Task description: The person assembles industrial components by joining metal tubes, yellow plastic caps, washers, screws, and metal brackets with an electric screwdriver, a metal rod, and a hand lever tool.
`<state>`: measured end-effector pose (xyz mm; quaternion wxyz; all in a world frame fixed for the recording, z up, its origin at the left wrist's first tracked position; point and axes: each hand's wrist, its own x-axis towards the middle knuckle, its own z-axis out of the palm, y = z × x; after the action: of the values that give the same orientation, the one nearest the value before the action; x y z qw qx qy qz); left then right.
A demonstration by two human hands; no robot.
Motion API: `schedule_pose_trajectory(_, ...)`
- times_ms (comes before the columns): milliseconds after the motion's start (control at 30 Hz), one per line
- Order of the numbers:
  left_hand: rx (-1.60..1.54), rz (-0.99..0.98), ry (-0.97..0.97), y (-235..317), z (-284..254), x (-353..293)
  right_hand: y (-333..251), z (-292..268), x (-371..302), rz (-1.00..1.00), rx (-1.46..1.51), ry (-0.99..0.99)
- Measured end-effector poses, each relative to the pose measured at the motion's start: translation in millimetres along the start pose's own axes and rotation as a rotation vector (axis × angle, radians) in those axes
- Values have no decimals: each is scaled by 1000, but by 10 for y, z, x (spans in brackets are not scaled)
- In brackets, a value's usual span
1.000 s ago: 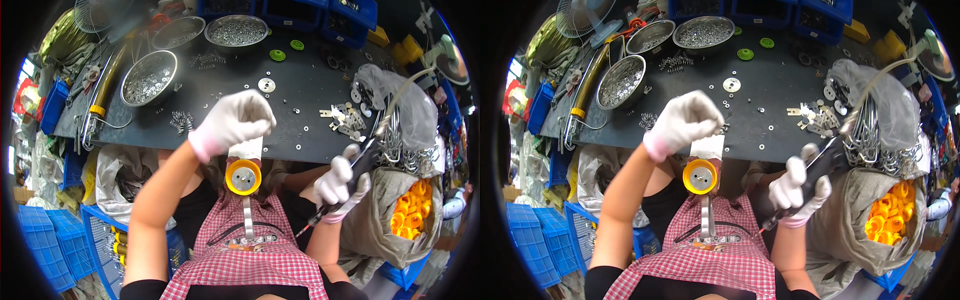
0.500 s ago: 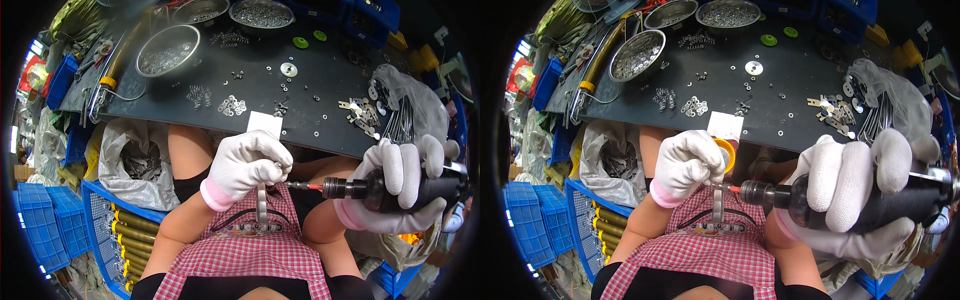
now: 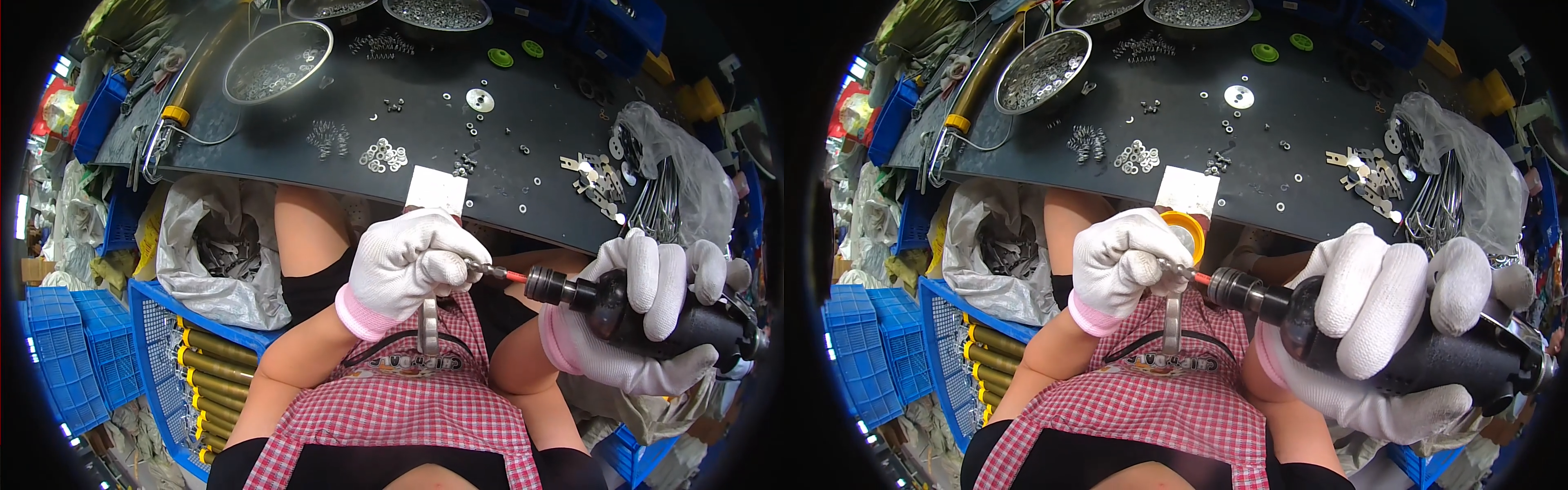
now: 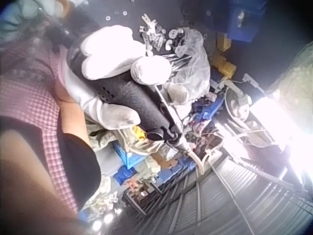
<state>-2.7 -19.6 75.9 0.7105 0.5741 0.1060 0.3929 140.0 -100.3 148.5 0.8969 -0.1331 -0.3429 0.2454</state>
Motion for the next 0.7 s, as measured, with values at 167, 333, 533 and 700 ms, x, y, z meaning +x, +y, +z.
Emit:
schedule_pose_trajectory(167,242,107,59,-74,-2,-14,56,27,-39,-2,-55,38)
schedule_pose_trajectory(333,443,174,94,-139,-47,-29,177,-31,-69,-62,-122,85)
schedule_pose_trajectory(533,789,245,83,-73,-227,-141,214,-289,-119,-23,27,178)
schedule_pose_trajectory(700,1320,215,-113,-11,-213,-335,171,-590,-54,-31,49,179)
